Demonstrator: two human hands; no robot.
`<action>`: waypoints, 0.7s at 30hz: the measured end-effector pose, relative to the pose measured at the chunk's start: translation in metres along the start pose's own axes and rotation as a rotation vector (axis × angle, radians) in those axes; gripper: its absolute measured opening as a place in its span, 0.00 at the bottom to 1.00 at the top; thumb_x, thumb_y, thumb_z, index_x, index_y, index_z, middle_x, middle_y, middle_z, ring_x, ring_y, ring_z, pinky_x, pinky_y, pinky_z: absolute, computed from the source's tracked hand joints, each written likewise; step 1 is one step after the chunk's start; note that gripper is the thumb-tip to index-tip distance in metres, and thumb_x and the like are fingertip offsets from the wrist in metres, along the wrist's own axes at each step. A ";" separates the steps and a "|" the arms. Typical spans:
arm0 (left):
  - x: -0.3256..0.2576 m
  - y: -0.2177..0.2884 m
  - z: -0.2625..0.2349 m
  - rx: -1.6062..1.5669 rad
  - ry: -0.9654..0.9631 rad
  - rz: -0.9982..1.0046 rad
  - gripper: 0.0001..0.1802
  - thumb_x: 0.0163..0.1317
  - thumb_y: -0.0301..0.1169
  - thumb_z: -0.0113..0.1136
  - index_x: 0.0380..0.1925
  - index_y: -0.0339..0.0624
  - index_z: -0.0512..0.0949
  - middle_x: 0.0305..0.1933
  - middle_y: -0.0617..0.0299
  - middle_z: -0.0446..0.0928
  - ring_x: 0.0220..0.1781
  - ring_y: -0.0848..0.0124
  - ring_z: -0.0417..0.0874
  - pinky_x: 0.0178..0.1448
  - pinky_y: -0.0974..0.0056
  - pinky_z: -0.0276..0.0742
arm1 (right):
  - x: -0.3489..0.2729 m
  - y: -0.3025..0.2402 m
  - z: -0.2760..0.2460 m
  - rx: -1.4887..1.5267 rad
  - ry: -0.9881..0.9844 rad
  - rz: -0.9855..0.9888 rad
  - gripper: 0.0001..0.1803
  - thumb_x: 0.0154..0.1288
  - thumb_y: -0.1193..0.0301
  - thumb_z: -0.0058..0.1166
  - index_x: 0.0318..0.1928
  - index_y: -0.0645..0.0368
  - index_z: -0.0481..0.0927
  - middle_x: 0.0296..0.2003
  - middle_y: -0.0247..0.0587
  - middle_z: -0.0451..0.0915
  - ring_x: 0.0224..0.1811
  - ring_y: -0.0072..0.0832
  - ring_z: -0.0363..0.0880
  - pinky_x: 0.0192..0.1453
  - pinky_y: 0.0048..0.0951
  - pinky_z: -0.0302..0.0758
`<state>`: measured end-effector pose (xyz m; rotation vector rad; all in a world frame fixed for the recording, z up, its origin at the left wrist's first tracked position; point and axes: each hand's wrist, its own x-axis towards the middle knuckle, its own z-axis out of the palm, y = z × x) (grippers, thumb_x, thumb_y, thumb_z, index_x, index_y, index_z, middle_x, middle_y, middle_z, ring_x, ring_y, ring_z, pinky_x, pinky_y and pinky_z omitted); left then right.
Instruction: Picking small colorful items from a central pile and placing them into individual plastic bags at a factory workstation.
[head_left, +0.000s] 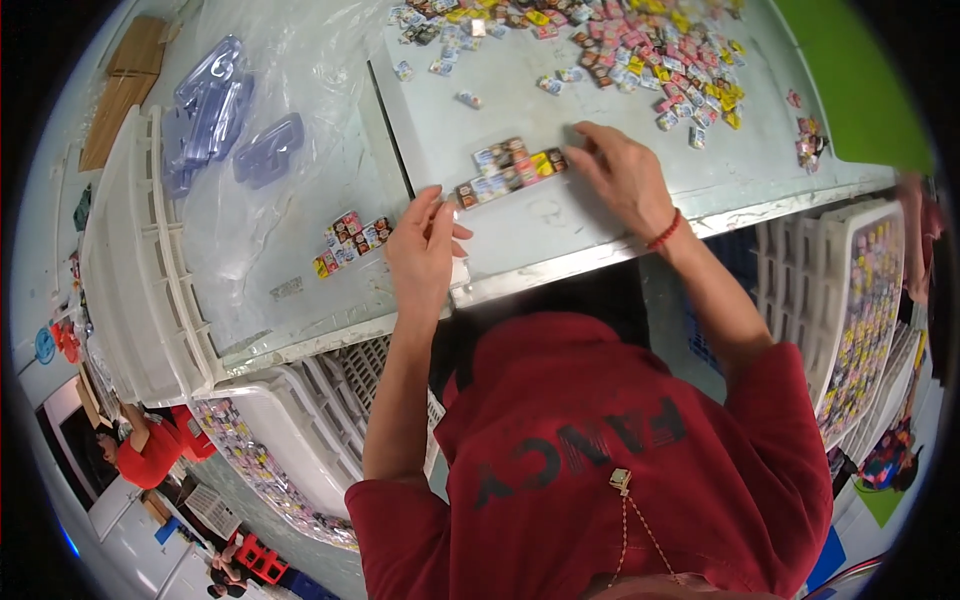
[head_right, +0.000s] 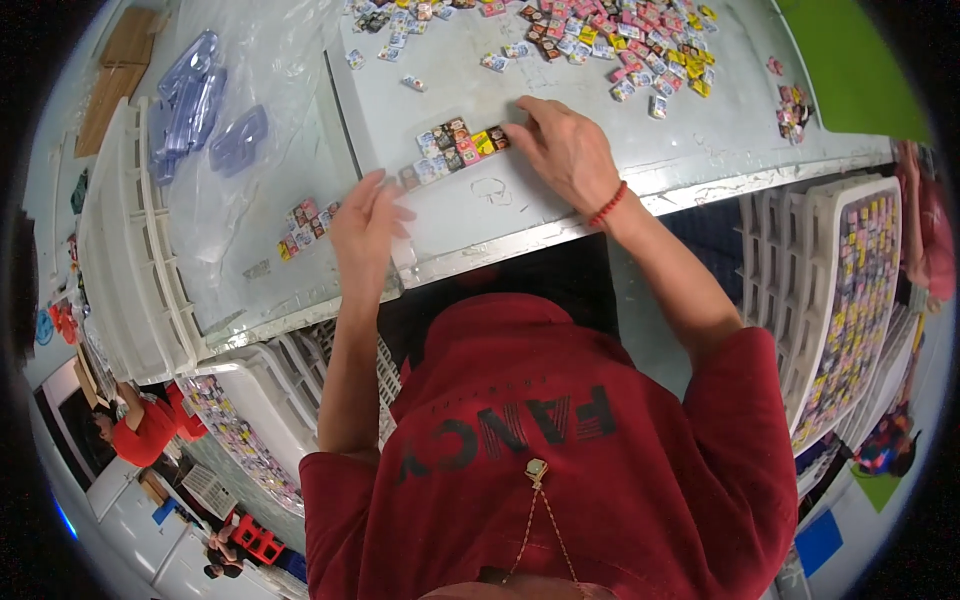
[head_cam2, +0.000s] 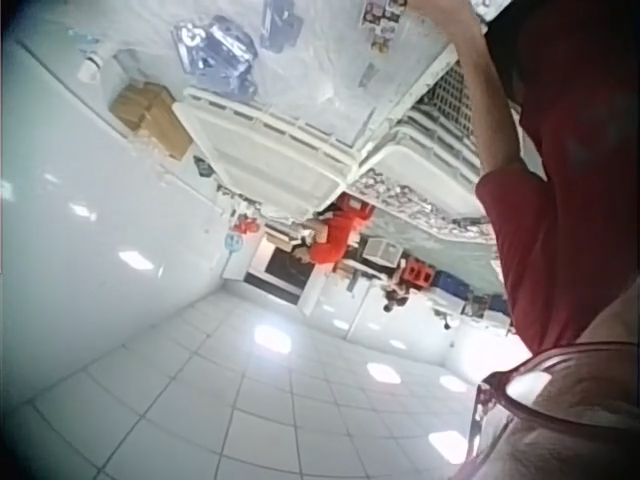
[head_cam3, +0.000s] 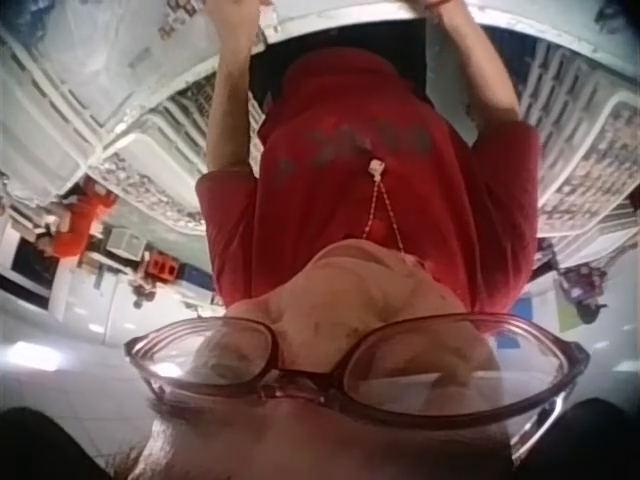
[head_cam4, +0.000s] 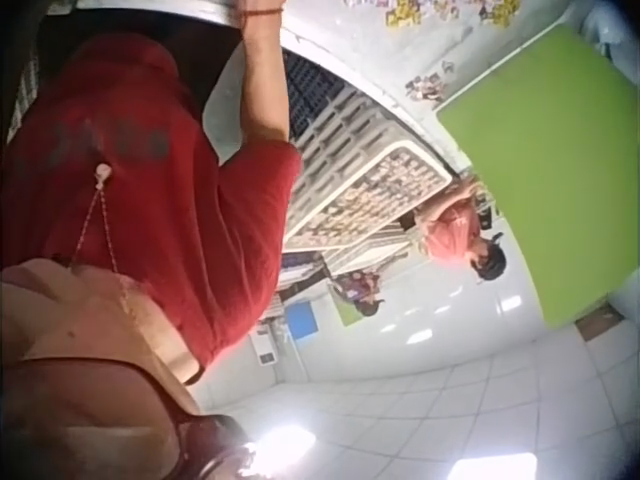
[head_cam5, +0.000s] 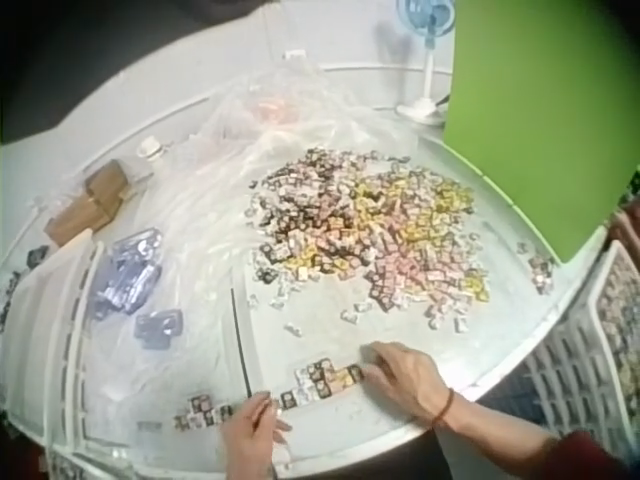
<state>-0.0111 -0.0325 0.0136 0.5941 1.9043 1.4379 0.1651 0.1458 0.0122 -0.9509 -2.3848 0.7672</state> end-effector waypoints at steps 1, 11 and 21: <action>0.002 0.000 0.002 -0.002 -0.002 -0.002 0.16 0.66 0.25 0.54 0.52 0.29 0.74 0.36 0.55 0.81 0.26 0.75 0.80 0.25 0.72 0.74 | 0.001 -0.001 0.002 -0.003 -0.001 0.002 0.18 0.61 0.66 0.61 0.49 0.61 0.79 0.31 0.46 0.82 0.28 0.37 0.81 0.35 0.34 0.77; 0.008 -0.001 0.013 0.572 0.134 0.457 0.12 0.59 0.25 0.61 0.44 0.36 0.78 0.31 0.53 0.76 0.29 0.62 0.81 0.33 0.61 0.75 | 0.017 -0.029 0.011 -0.185 0.117 -0.406 0.19 0.48 0.68 0.67 0.43 0.55 0.80 0.39 0.38 0.78 0.45 0.37 0.76 0.49 0.36 0.73; 0.010 -0.001 0.013 0.615 0.117 0.438 0.11 0.60 0.29 0.60 0.43 0.38 0.79 0.33 0.52 0.75 0.32 0.57 0.81 0.37 0.57 0.75 | 0.047 -0.032 0.031 -0.300 -0.137 -0.604 0.15 0.47 0.67 0.65 0.38 0.51 0.81 0.40 0.31 0.77 0.53 0.32 0.71 0.62 0.43 0.63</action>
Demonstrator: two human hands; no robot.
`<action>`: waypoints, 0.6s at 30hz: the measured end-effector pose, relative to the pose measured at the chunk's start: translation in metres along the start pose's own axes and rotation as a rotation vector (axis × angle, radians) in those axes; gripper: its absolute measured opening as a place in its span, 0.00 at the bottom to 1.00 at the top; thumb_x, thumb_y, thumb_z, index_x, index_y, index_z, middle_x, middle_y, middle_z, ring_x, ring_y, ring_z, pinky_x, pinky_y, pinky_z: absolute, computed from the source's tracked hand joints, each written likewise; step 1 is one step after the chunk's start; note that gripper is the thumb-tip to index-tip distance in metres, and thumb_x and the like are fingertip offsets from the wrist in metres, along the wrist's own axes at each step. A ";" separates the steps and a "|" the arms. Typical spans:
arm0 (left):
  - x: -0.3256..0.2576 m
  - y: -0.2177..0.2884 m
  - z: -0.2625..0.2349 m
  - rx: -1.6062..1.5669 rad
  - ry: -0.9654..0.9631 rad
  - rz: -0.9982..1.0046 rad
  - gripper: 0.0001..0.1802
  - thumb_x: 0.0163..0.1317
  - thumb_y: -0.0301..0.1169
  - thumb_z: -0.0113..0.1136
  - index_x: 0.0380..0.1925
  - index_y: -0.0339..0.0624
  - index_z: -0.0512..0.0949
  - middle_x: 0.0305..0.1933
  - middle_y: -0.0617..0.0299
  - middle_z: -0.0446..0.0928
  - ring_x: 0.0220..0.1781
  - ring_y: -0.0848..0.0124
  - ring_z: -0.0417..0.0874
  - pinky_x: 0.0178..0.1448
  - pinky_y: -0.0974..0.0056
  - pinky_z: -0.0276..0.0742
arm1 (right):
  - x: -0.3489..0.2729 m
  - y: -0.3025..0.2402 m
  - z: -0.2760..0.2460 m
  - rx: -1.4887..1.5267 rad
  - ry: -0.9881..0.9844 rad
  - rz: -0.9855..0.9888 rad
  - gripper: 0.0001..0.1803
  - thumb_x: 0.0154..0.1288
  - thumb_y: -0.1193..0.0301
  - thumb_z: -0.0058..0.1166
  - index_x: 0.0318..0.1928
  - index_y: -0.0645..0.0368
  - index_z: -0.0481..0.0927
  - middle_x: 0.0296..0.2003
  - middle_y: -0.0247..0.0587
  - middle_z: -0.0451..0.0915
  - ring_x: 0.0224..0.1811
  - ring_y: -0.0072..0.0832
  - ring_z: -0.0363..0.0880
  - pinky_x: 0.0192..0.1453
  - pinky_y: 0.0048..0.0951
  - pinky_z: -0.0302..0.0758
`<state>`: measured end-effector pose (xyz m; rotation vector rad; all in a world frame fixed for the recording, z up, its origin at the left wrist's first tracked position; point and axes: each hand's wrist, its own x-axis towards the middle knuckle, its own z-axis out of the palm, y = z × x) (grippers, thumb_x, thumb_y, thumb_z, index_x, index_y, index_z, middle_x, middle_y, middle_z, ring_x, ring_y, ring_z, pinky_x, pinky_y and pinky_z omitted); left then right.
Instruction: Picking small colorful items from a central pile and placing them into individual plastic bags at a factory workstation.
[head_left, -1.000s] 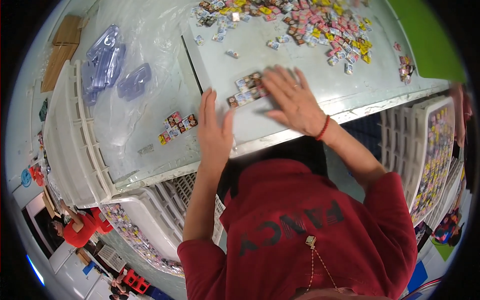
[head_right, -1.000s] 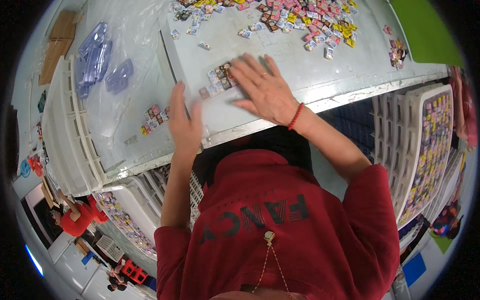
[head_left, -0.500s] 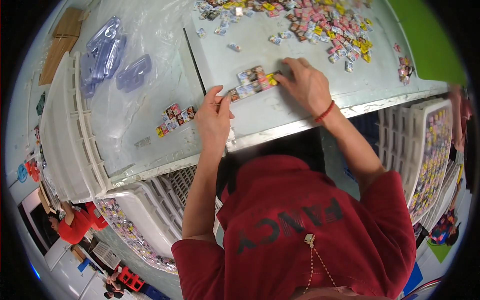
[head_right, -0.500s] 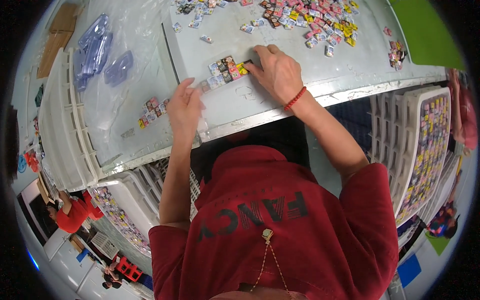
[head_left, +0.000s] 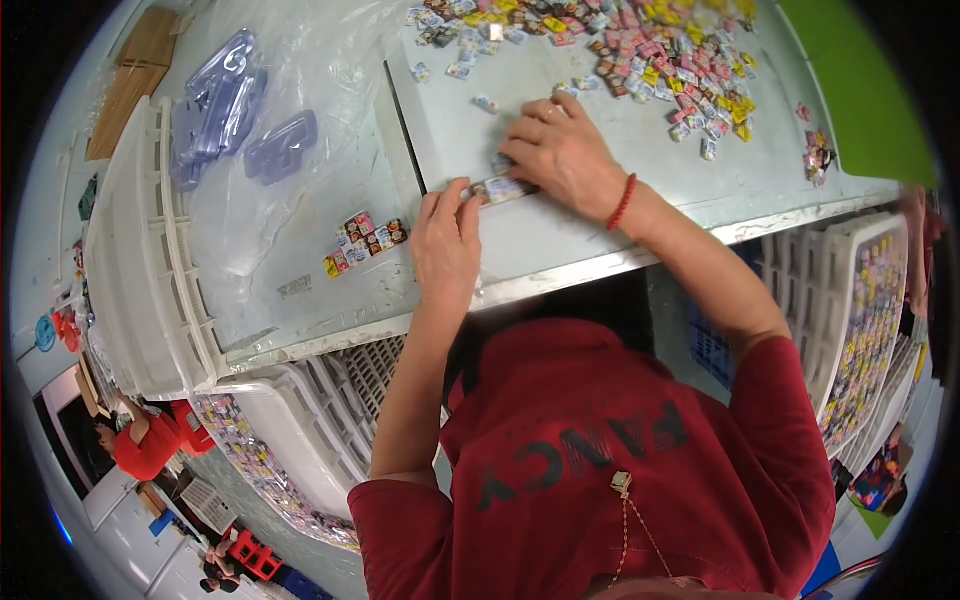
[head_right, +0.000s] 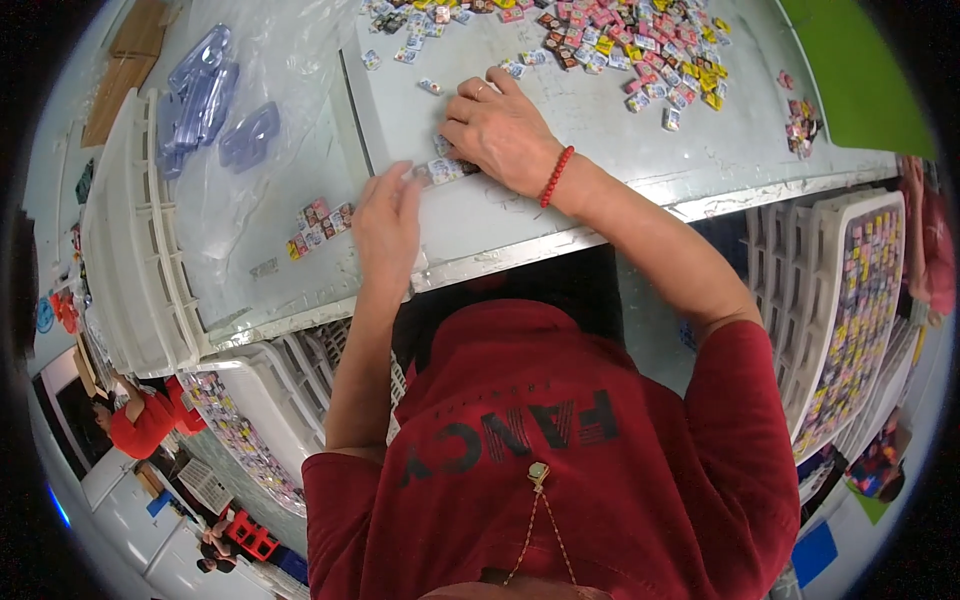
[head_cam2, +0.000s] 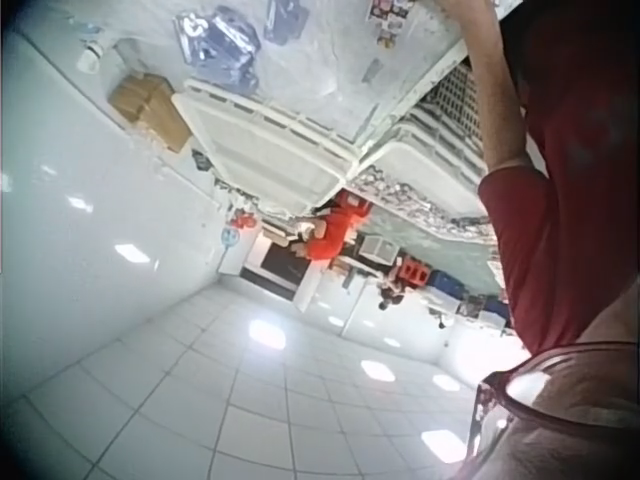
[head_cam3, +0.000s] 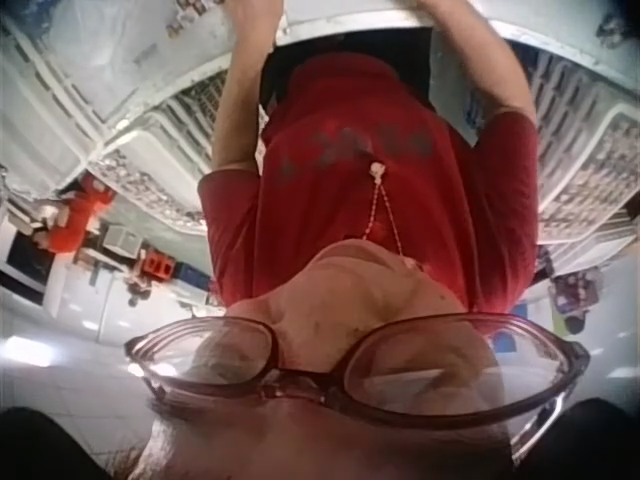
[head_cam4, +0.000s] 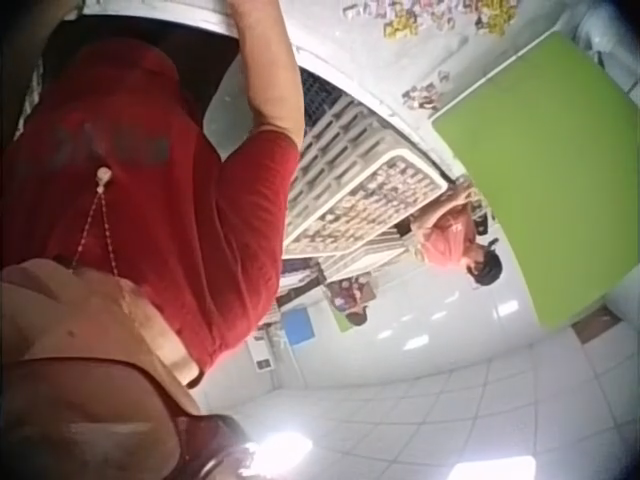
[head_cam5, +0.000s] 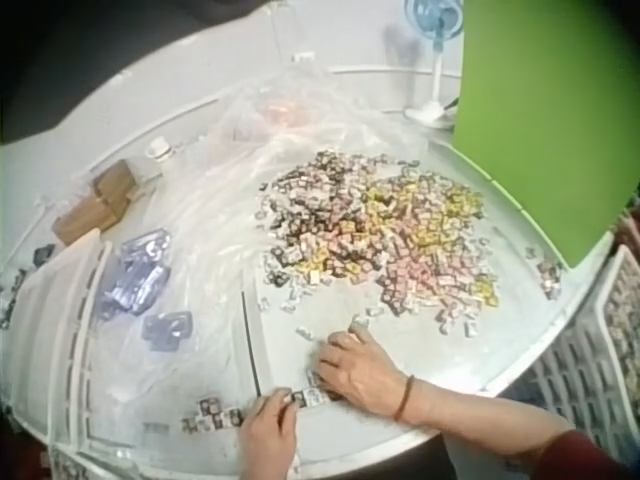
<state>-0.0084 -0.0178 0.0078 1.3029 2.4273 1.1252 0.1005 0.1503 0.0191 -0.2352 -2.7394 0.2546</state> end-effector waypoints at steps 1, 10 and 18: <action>0.000 -0.001 0.000 -0.001 0.000 -0.002 0.11 0.60 0.29 0.60 0.43 0.38 0.79 0.33 0.52 0.75 0.32 0.57 0.81 0.37 0.57 0.75 | 0.001 0.000 0.000 -0.010 -0.037 -0.016 0.13 0.49 0.67 0.64 0.38 0.51 0.81 0.39 0.30 0.78 0.53 0.31 0.71 0.63 0.44 0.63; 0.002 -0.002 0.000 0.027 0.008 0.038 0.11 0.61 0.28 0.60 0.43 0.38 0.79 0.34 0.52 0.76 0.33 0.56 0.80 0.37 0.56 0.75 | -0.003 0.000 0.002 0.016 0.060 -0.095 0.08 0.51 0.72 0.58 0.35 0.53 0.82 0.36 0.29 0.80 0.47 0.29 0.74 0.65 0.47 0.62; -0.007 0.008 0.009 0.314 0.133 0.259 0.17 0.53 0.27 0.66 0.44 0.42 0.79 0.49 0.55 0.71 0.46 0.55 0.77 0.44 0.56 0.75 | -0.004 0.005 0.004 0.056 0.050 -0.103 0.08 0.52 0.72 0.56 0.35 0.53 0.82 0.37 0.30 0.80 0.47 0.30 0.75 0.65 0.47 0.62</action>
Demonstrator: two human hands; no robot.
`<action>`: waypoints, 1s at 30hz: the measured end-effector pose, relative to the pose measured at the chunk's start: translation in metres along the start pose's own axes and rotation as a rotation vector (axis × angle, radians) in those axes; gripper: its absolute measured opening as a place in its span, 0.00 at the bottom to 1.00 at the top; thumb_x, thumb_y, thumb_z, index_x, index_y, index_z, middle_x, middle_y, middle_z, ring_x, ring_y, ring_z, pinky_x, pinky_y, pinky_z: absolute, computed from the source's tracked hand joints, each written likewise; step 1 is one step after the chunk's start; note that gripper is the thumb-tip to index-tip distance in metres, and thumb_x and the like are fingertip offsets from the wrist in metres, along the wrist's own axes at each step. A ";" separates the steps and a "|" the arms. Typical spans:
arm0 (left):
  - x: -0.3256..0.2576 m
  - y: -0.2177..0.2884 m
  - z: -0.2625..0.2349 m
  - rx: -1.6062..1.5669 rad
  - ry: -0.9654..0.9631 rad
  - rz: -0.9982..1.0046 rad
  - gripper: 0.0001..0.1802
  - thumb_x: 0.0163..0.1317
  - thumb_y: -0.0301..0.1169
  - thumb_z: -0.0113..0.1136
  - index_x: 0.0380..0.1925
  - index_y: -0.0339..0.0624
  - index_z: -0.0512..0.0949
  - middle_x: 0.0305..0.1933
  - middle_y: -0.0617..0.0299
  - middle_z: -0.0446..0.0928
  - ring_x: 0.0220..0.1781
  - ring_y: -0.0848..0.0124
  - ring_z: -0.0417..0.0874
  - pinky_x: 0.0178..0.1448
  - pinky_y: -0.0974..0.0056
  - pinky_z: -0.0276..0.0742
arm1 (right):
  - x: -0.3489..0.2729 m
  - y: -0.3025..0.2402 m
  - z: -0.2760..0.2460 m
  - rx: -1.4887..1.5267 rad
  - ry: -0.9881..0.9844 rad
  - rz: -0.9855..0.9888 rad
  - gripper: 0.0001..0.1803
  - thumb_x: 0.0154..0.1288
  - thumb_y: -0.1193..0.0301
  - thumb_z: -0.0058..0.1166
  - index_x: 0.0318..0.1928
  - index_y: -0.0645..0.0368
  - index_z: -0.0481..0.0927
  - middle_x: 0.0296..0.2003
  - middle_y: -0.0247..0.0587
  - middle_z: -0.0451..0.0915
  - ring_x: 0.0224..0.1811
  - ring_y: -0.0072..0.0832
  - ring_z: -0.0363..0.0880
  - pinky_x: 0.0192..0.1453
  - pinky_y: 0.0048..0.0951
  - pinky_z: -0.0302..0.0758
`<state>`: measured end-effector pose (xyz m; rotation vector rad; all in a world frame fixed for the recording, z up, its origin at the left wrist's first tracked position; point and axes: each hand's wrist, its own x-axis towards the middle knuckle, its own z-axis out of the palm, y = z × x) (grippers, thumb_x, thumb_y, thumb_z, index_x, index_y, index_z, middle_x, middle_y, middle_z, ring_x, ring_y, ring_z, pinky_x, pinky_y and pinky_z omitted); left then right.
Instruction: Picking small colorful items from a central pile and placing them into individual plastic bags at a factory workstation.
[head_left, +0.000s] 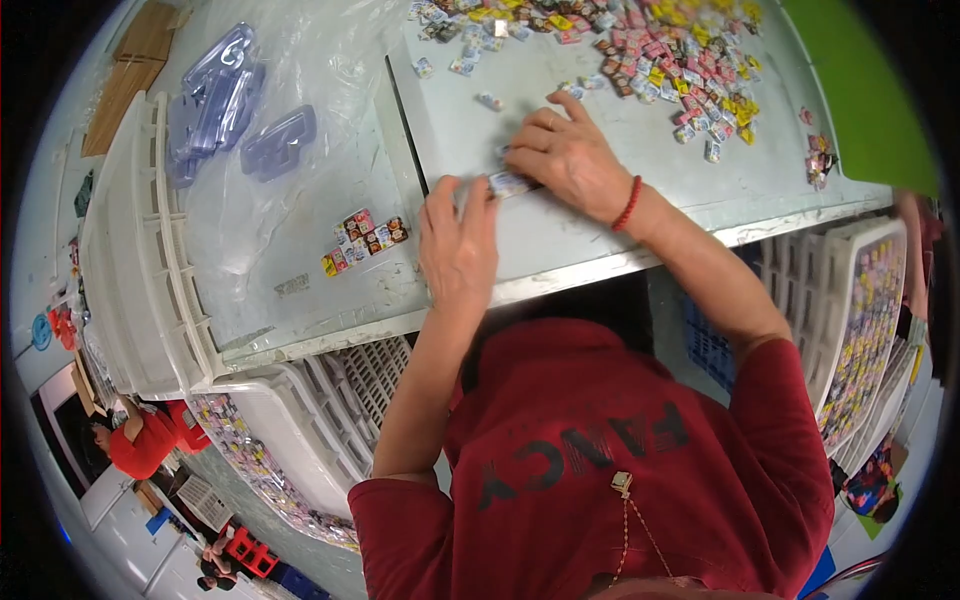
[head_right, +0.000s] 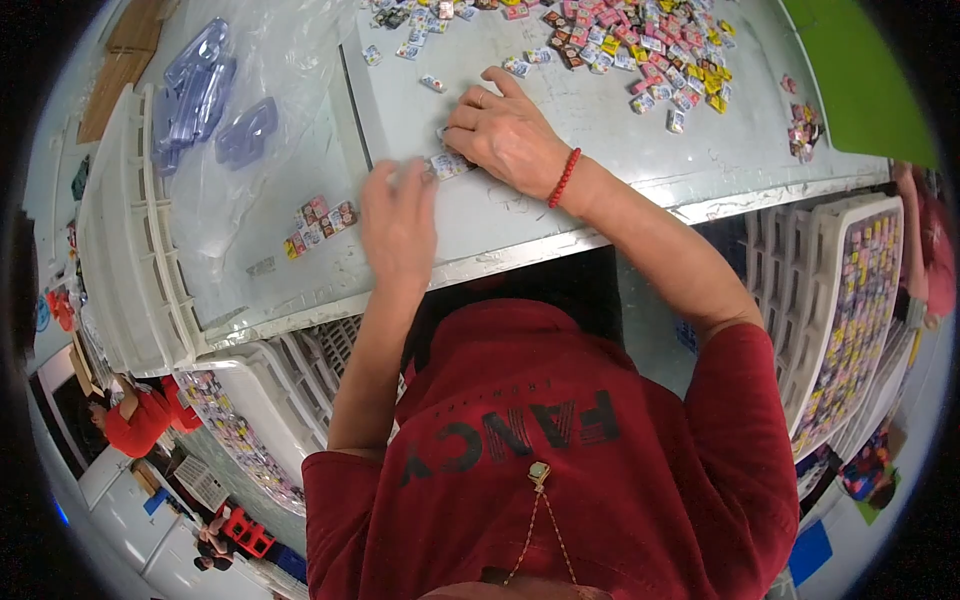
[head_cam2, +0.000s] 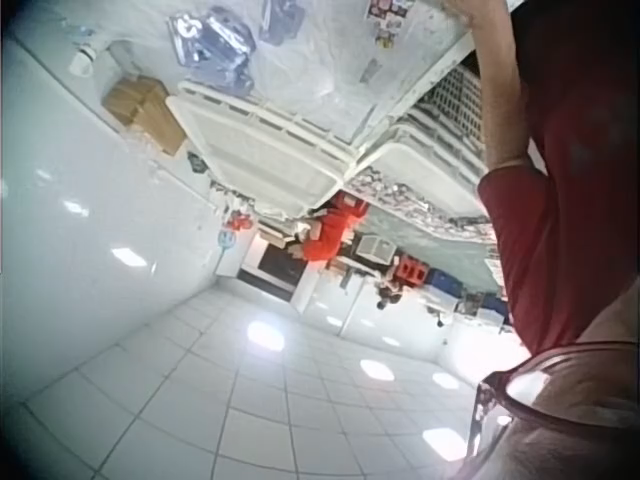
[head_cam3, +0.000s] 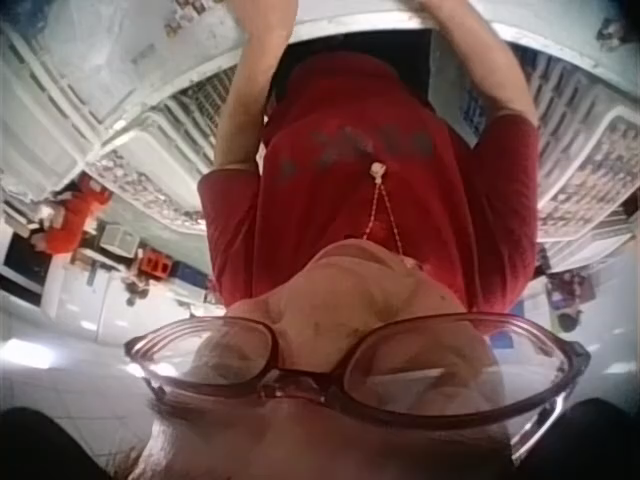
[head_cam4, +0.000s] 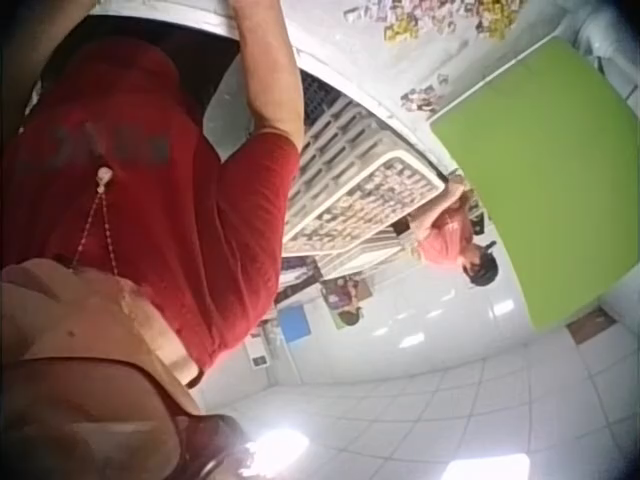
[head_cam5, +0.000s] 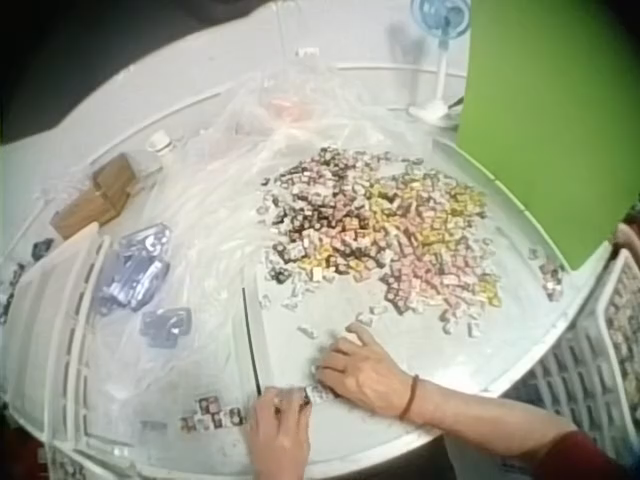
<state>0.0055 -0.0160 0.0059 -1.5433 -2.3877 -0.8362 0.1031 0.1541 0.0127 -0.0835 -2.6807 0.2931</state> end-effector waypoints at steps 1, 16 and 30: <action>-0.001 0.002 0.001 0.000 -0.002 0.000 0.17 0.53 0.27 0.66 0.44 0.42 0.79 0.49 0.55 0.71 0.46 0.55 0.77 0.44 0.56 0.75 | 0.000 0.000 0.000 -0.002 0.003 0.001 0.08 0.52 0.71 0.56 0.35 0.54 0.82 0.37 0.30 0.80 0.47 0.30 0.75 0.65 0.47 0.62; -0.007 0.005 0.015 -0.096 -0.104 0.205 0.24 0.50 0.35 0.67 0.49 0.41 0.77 0.55 0.54 0.71 0.55 0.52 0.71 0.54 0.51 0.67 | -0.004 -0.002 0.000 -0.126 0.037 -0.084 0.11 0.51 0.71 0.55 0.37 0.56 0.81 0.40 0.32 0.79 0.48 0.29 0.75 0.67 0.47 0.61; -0.006 0.004 0.014 -0.077 -0.090 0.217 0.21 0.46 0.34 0.70 0.42 0.39 0.79 0.54 0.54 0.72 0.56 0.56 0.72 0.53 0.53 0.70 | 0.001 -0.006 -0.008 -0.098 -0.094 -0.107 0.10 0.52 0.70 0.55 0.36 0.55 0.80 0.38 0.32 0.77 0.48 0.29 0.74 0.68 0.49 0.59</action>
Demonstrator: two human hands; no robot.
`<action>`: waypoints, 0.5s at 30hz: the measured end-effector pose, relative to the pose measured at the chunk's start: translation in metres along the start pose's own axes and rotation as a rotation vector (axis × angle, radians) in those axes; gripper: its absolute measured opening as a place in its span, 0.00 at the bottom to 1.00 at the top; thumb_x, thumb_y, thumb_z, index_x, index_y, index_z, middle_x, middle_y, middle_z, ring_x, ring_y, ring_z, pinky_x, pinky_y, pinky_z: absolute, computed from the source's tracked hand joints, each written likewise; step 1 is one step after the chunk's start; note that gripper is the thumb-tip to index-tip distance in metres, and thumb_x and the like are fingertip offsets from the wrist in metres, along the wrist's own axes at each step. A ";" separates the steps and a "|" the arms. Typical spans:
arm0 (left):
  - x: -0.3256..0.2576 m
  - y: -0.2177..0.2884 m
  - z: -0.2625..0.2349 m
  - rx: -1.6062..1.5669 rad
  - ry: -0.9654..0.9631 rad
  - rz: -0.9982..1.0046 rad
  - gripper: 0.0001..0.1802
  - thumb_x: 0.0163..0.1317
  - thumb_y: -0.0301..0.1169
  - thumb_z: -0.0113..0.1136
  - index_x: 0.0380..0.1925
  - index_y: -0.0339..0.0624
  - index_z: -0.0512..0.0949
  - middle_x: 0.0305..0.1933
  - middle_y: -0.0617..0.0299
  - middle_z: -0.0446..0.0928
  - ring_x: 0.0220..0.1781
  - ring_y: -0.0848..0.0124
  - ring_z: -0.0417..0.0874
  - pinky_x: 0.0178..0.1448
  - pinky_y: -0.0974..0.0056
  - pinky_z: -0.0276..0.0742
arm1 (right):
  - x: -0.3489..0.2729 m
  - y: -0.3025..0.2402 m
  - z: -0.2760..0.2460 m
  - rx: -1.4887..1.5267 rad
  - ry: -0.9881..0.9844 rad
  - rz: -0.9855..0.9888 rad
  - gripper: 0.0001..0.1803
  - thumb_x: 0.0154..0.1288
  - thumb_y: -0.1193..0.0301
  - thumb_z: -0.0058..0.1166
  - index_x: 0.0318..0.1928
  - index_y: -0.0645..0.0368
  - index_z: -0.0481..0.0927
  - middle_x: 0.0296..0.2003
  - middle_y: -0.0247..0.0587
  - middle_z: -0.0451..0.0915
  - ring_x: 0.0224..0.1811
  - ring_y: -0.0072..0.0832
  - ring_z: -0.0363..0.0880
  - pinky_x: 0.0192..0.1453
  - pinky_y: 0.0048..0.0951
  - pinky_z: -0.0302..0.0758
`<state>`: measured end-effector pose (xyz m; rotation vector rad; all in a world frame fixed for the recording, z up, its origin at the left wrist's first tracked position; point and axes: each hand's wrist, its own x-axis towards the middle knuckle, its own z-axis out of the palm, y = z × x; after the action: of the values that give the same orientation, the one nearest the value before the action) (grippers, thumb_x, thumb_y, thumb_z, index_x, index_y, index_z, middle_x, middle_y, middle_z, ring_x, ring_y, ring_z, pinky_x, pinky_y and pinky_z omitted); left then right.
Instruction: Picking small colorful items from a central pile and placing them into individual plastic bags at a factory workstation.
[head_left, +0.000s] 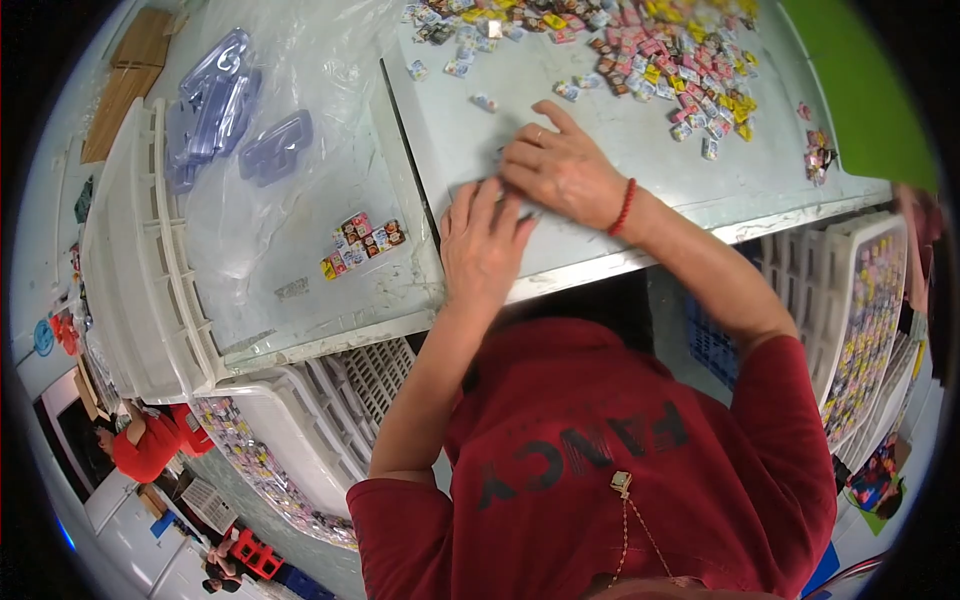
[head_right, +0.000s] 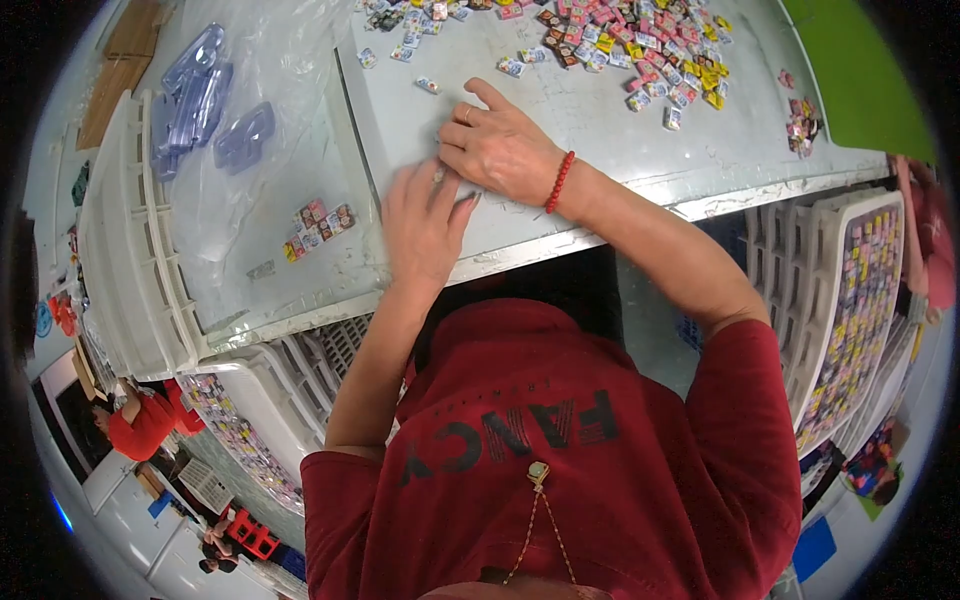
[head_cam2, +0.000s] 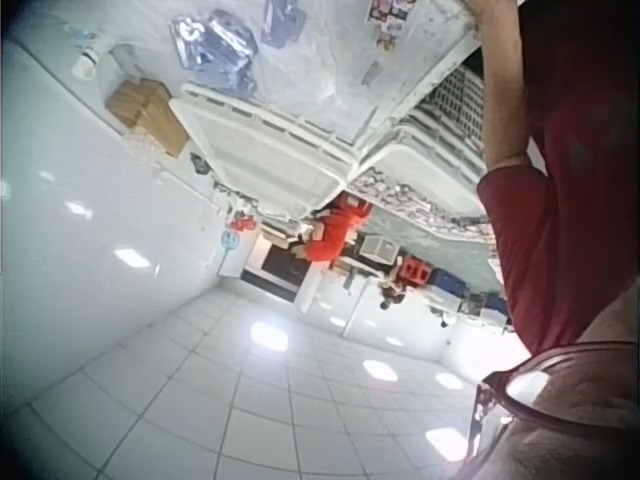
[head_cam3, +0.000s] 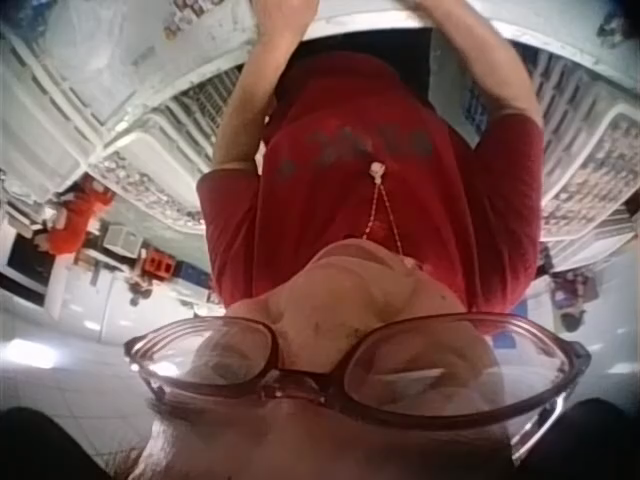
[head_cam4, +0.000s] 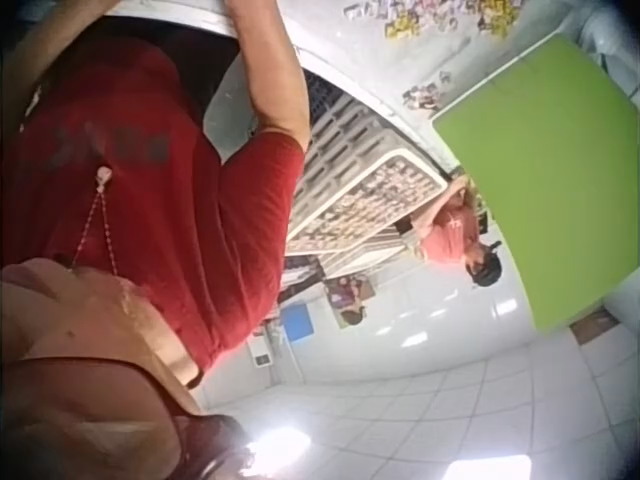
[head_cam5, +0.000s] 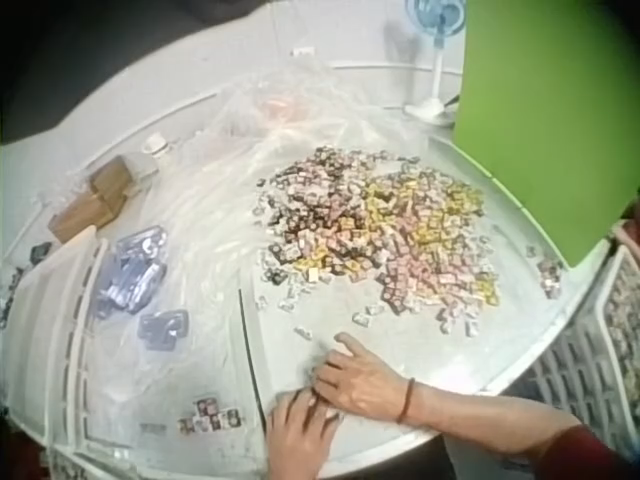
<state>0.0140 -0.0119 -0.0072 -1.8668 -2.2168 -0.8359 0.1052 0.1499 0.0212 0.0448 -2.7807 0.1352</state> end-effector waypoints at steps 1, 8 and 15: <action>-0.001 0.000 0.000 0.001 0.001 0.001 0.21 0.46 0.34 0.70 0.42 0.39 0.79 0.54 0.54 0.72 0.56 0.56 0.72 0.53 0.53 0.70 | 0.000 -0.001 -0.001 -0.002 -0.034 -0.008 0.10 0.53 0.70 0.55 0.37 0.55 0.80 0.38 0.32 0.77 0.48 0.29 0.74 0.68 0.49 0.59; 0.002 0.001 -0.001 -0.014 -0.015 0.007 0.24 0.48 0.34 0.69 0.47 0.39 0.78 0.55 0.55 0.72 0.56 0.54 0.71 0.54 0.52 0.68 | -0.009 0.001 0.002 0.020 -0.042 0.034 0.13 0.54 0.70 0.56 0.42 0.55 0.80 0.40 0.34 0.75 0.50 0.32 0.73 0.68 0.51 0.57; -0.001 -0.005 -0.008 -0.108 0.170 -0.069 0.23 0.54 0.27 0.66 0.51 0.37 0.75 0.58 0.52 0.71 0.56 0.53 0.75 0.56 0.51 0.73 | -0.054 0.010 -0.012 0.303 0.316 0.627 0.14 0.62 0.75 0.56 0.49 0.59 0.78 0.38 0.44 0.80 0.36 0.38 0.80 0.41 0.32 0.77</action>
<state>0.0070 -0.0171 -0.0023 -1.7006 -2.1821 -1.1032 0.1595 0.1621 0.0130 -0.7085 -2.3428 0.6542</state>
